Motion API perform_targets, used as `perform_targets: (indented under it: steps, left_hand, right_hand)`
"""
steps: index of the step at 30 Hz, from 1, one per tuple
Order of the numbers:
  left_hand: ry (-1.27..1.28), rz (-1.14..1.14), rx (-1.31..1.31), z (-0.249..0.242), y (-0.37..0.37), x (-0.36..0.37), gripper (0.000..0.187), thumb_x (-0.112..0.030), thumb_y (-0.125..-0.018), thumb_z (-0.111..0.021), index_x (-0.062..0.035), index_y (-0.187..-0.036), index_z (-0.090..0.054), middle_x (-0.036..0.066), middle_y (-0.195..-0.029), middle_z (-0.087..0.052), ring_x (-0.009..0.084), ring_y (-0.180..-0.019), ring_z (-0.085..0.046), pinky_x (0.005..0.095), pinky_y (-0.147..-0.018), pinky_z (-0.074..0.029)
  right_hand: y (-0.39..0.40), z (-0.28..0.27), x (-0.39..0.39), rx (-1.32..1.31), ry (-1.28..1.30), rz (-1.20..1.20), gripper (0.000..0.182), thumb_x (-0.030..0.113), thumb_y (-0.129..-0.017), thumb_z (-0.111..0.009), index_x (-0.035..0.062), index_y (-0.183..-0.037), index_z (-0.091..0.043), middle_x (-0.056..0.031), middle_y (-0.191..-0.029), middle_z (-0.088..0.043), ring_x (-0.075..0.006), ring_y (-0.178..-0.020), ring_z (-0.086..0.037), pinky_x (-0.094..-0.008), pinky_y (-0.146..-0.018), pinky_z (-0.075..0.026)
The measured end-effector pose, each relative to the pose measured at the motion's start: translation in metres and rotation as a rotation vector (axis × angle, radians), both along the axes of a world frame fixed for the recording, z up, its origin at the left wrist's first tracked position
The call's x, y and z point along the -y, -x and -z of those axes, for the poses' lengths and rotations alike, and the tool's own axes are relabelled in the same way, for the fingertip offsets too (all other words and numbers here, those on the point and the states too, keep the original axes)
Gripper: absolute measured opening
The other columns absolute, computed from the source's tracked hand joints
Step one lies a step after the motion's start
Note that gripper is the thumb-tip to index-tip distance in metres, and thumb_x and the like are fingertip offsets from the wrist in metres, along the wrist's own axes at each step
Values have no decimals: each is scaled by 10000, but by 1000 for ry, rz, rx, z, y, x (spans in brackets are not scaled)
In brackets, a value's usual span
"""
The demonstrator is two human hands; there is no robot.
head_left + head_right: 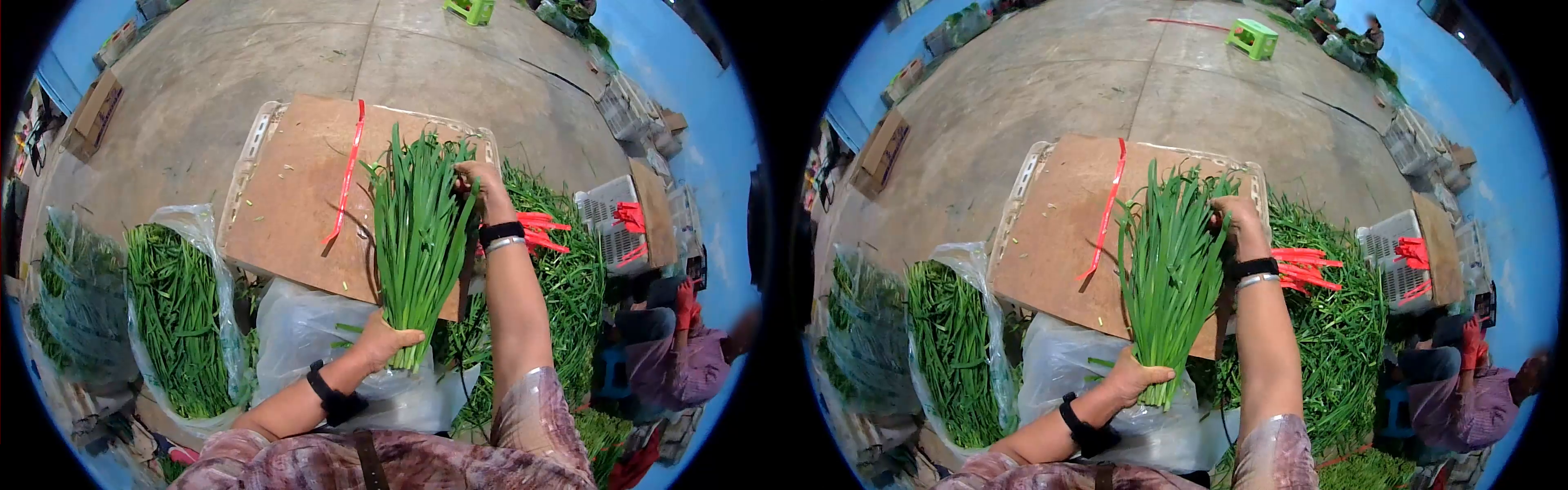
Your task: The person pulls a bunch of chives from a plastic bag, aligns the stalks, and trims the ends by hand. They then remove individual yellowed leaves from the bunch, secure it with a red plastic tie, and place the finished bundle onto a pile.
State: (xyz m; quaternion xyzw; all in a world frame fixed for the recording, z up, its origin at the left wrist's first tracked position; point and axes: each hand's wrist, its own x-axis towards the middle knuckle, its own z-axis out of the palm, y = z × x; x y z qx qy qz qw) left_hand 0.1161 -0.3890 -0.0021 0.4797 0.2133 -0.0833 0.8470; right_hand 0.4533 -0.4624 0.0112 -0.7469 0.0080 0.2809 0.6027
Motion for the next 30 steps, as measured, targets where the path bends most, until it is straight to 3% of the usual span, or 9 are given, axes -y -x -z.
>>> perform_targets:
  steps: [2, 4, 6, 12, 14, 17, 20, 25, 30]
  left_hand:
    - [-12, -2, 33, 3, 2, 1, 378, 18, -690, -730, -19, -1047, -610, 26, -954, -641, 122, -816, -594, 280, -764, -493]
    - [19, 14, -8, 3, 2, 1, 381, 11, -689, -730, -23, -1048, -608, 23, -951, -637, 119, -818, -590, 282, -766, -492]
    - [47, 25, -22, 2, 1, -1, 386, 2, -688, -731, -26, -1052, -604, 20, -949, -633, 119, -821, -586, 285, -769, -491]
    - [76, 38, 12, -1, 2, -3, 422, -21, -688, -726, -32, -1086, -585, 22, -988, -617, 123, -858, -579, 287, -795, -484]
    - [85, 30, 40, -2, 1, -2, 435, -19, -692, -716, -31, -1104, -576, 25, -1010, -611, 123, -875, -576, 286, -806, -480]
    - [61, 44, 49, 1, 0, -1, 456, -17, -691, -718, -37, -1119, -564, 8, -999, -598, 122, -862, -569, 286, -779, -482]
    - [41, 53, 60, -1, -2, 0, 450, -9, -693, -705, -36, -1119, -563, 12, -1000, -603, 128, -863, -573, 288, -782, -483]
    - [38, 17, 15, -2, -1, 1, 455, 12, -694, -690, -28, -1129, -560, 37, -998, -622, 144, -848, -597, 304, -767, -503]
    - [127, 12, -30, 6, -3, 2, 429, 30, -702, -669, -23, -1115, -565, 47, -983, -629, 154, -838, -604, 307, -762, -506]
  right_hand:
    - [10, -8, 7, -11, -236, 128, 161, 163, -813, -613, 82, -693, -541, -4, -543, -477, -151, -440, -467, -282, -409, -347]
    - [14, -31, 11, -14, -347, 111, 114, 147, -794, -619, 38, -779, -591, -97, -698, -626, -106, -459, -473, -233, -432, -378]
    - [11, -45, 24, -177, -551, -83, 164, 168, -800, -624, 11, -845, -621, -148, -777, -659, -84, -484, -495, -220, -449, -393]
    - [8, -92, 43, 31, -454, 3, 163, 123, -844, -555, -28, -856, -616, -134, -769, -671, -103, -475, -523, -213, -413, -352]
    - [-4, -96, 51, 121, -383, -77, 227, 167, -829, -607, -37, -930, -612, -126, -857, -676, -167, -701, -648, -238, -436, -371]
    - [-7, -123, 55, 170, -226, -128, 194, 139, -835, -604, -21, -944, -601, -113, -908, -678, -168, -780, -663, -225, -458, -362]
    - [2, -144, 51, 254, -176, -39, 183, 144, -841, -606, 1, -955, -610, -96, -927, -680, -138, -781, -649, -221, -488, -361]
    - [15, -180, 59, 267, -132, -224, 204, 173, -835, -624, 6, -951, -603, -89, -998, -677, -119, -905, -641, -215, -582, -383]
    - [45, -218, 69, 386, -168, -317, 179, 189, -818, -628, 48, -927, -646, -78, -1020, -676, -106, -875, -610, -247, -675, -381]
